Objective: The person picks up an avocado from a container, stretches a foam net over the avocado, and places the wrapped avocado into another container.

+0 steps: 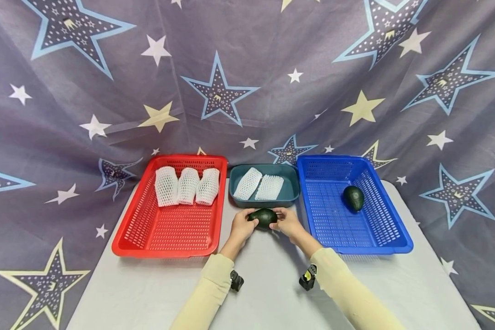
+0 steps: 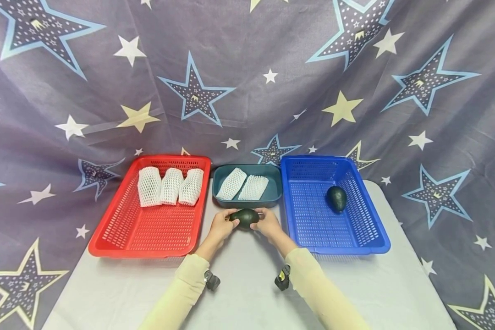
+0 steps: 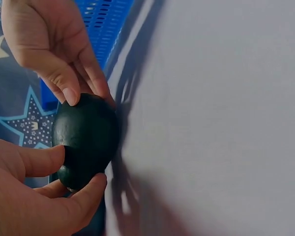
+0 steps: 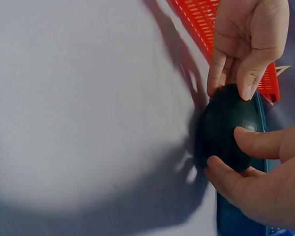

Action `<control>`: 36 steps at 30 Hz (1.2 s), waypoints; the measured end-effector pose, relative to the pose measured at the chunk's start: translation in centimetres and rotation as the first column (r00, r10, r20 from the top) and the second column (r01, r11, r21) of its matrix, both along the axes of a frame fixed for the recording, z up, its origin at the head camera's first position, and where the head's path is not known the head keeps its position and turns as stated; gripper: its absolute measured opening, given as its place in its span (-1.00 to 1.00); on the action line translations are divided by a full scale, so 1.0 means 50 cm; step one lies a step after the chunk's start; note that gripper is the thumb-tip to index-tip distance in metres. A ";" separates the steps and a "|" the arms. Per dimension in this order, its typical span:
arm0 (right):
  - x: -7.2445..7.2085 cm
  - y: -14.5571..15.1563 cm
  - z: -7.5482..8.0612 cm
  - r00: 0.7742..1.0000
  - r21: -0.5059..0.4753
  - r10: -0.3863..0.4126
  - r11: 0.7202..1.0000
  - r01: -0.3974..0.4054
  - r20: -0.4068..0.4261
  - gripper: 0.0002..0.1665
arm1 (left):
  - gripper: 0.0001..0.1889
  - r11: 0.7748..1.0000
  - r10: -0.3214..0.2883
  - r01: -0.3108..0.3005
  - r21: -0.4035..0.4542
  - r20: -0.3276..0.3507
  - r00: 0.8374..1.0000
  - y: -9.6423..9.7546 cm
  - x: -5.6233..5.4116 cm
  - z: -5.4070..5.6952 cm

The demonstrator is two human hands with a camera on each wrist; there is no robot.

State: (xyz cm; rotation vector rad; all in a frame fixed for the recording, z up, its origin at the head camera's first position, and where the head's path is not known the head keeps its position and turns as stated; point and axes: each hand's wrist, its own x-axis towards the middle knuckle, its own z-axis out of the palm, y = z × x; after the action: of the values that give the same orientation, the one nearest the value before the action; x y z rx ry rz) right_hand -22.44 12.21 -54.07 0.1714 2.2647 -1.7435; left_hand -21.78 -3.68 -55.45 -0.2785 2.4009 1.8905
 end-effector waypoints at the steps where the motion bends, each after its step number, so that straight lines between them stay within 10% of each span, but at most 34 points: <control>1: 0.000 0.000 0.000 1.000 0.004 -0.001 1.000 0.001 -0.001 -0.34 | -0.58 1.000 0.002 -0.002 0.002 -0.003 1.000 0.000 0.000 -0.002; 13: -0.001 -0.001 0.002 1.000 0.054 0.012 0.998 -0.012 -0.004 -0.36 | -0.59 1.000 -0.001 0.001 0.011 -0.010 1.000 -0.002 -0.001 -0.013; 19: -0.016 0.006 0.054 0.996 0.193 0.068 0.980 -0.054 -0.064 -0.48 | -0.60 1.000 -0.010 0.010 0.011 0.000 1.000 -0.005 0.000 -0.011; 29: -0.109 0.022 0.168 0.991 0.232 0.088 0.971 -0.063 -0.097 -0.58 | -0.57 1.000 -0.011 0.011 0.007 0.021 1.000 -0.012 0.002 -0.014; 36: -0.174 0.022 0.173 0.997 0.288 -0.017 0.958 -0.003 0.069 -0.75 | -0.57 1.000 0.001 -0.001 0.028 0.023 1.000 -0.011 0.002 -0.016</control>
State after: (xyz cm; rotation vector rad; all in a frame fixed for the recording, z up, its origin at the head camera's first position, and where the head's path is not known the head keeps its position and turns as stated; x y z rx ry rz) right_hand -31.13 13.31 -45.42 0.2955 2.4564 -1.3776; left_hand -21.66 -4.21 -56.27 -0.2982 2.3586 1.9086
